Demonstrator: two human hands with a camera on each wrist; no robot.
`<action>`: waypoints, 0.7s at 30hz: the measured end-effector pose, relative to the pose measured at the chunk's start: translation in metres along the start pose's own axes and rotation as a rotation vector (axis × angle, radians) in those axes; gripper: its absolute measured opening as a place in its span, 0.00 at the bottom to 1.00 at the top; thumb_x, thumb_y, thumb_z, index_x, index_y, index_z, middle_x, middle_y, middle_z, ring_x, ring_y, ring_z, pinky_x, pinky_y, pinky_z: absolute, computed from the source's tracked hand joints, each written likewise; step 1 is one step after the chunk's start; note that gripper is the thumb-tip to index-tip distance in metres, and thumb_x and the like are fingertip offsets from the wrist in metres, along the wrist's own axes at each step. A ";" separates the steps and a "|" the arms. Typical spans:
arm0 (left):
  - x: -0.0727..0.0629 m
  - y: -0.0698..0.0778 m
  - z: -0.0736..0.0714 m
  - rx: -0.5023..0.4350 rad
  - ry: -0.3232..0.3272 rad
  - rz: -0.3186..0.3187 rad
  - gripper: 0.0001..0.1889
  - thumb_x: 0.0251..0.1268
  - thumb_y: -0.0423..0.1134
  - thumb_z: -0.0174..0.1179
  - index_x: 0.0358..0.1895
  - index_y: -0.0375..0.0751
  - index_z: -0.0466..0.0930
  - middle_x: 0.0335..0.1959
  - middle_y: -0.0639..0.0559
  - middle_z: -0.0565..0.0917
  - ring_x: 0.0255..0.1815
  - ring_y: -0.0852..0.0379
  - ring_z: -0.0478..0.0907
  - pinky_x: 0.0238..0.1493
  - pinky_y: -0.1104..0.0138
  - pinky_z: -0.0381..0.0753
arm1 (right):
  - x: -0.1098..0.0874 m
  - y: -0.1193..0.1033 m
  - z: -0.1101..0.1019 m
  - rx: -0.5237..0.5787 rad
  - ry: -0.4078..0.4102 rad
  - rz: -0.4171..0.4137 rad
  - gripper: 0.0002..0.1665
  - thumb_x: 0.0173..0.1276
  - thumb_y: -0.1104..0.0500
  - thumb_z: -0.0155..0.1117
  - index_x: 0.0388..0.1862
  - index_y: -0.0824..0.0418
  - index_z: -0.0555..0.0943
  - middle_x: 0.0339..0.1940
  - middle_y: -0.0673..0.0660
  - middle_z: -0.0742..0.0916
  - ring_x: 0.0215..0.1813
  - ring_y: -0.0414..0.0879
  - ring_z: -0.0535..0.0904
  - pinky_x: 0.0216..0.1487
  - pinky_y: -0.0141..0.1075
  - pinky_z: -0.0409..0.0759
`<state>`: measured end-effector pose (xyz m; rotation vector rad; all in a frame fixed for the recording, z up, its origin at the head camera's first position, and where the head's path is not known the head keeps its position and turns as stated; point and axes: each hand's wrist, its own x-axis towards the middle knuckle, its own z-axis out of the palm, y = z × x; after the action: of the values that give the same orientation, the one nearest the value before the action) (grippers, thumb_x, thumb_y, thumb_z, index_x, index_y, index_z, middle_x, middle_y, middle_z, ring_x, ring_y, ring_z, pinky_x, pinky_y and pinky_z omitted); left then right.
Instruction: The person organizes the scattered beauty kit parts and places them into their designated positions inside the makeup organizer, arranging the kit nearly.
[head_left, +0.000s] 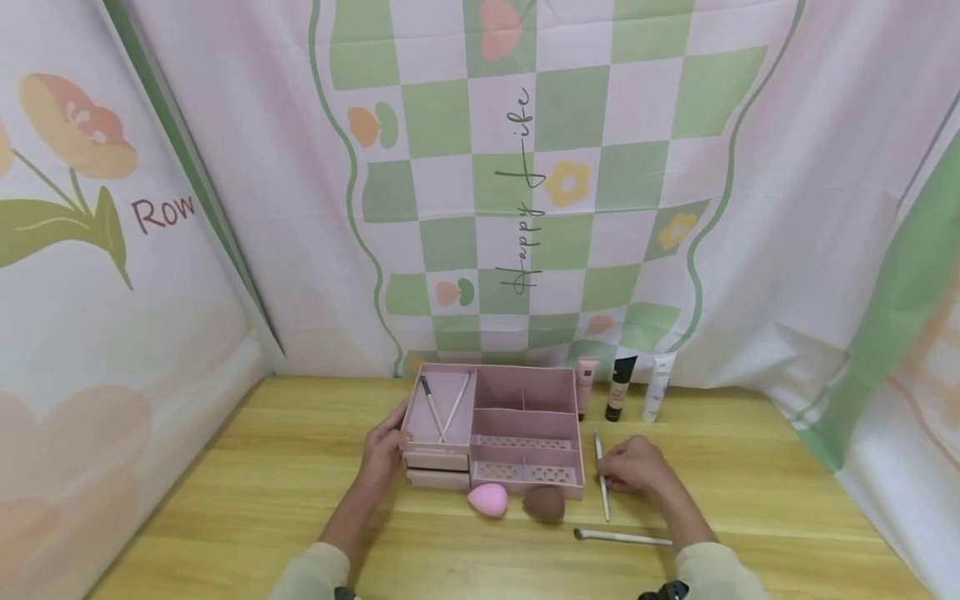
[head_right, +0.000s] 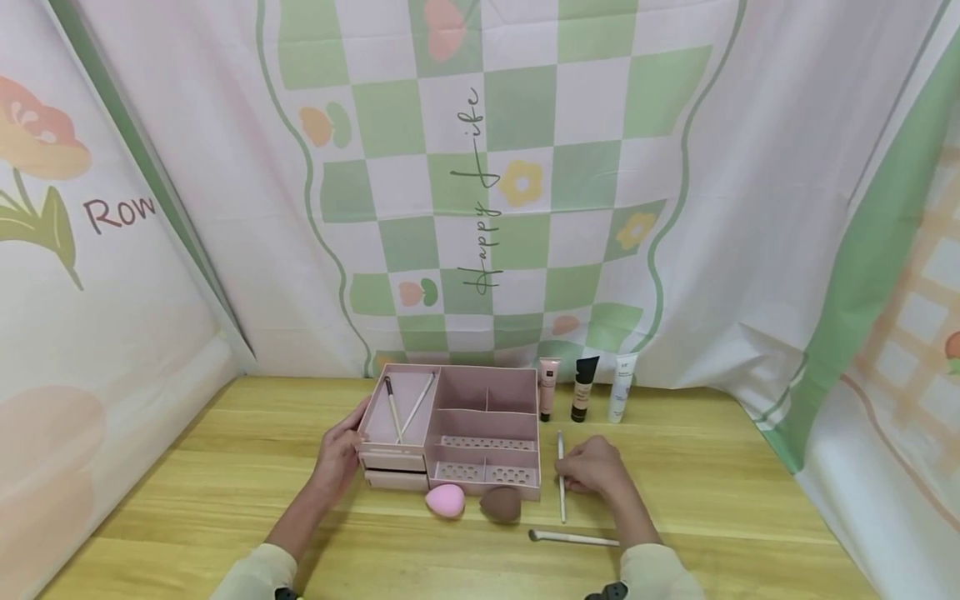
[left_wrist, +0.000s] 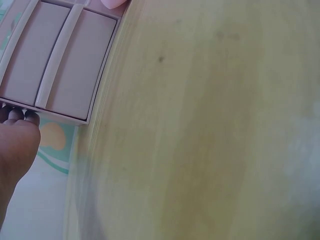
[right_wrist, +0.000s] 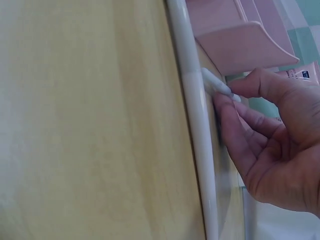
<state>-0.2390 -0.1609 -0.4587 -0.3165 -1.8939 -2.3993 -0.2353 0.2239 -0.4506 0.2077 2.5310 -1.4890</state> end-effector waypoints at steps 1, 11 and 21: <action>0.000 0.000 0.000 0.003 -0.006 0.006 0.38 0.54 0.23 0.43 0.75 0.21 0.52 0.81 0.32 0.51 0.83 0.34 0.44 0.80 0.56 0.49 | 0.000 0.001 0.000 0.021 -0.006 -0.001 0.16 0.54 0.69 0.67 0.40 0.79 0.84 0.20 0.56 0.88 0.22 0.40 0.81 0.27 0.31 0.87; 0.002 -0.001 0.000 -0.001 0.000 0.001 0.39 0.53 0.22 0.43 0.75 0.22 0.52 0.81 0.32 0.51 0.83 0.34 0.45 0.80 0.58 0.52 | -0.003 -0.002 -0.006 0.131 -0.130 -0.007 0.20 0.60 0.72 0.64 0.50 0.83 0.79 0.26 0.56 0.88 0.27 0.40 0.82 0.32 0.30 0.88; 0.000 -0.001 0.000 -0.003 0.002 0.004 0.39 0.52 0.22 0.43 0.74 0.21 0.52 0.81 0.31 0.50 0.84 0.34 0.44 0.80 0.57 0.51 | -0.007 -0.014 -0.012 0.143 -0.160 -0.031 0.22 0.63 0.71 0.63 0.54 0.85 0.77 0.27 0.55 0.88 0.29 0.40 0.83 0.34 0.30 0.88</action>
<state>-0.2394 -0.1609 -0.4598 -0.3174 -1.8869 -2.3994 -0.2329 0.2278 -0.4316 0.0675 2.3164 -1.6301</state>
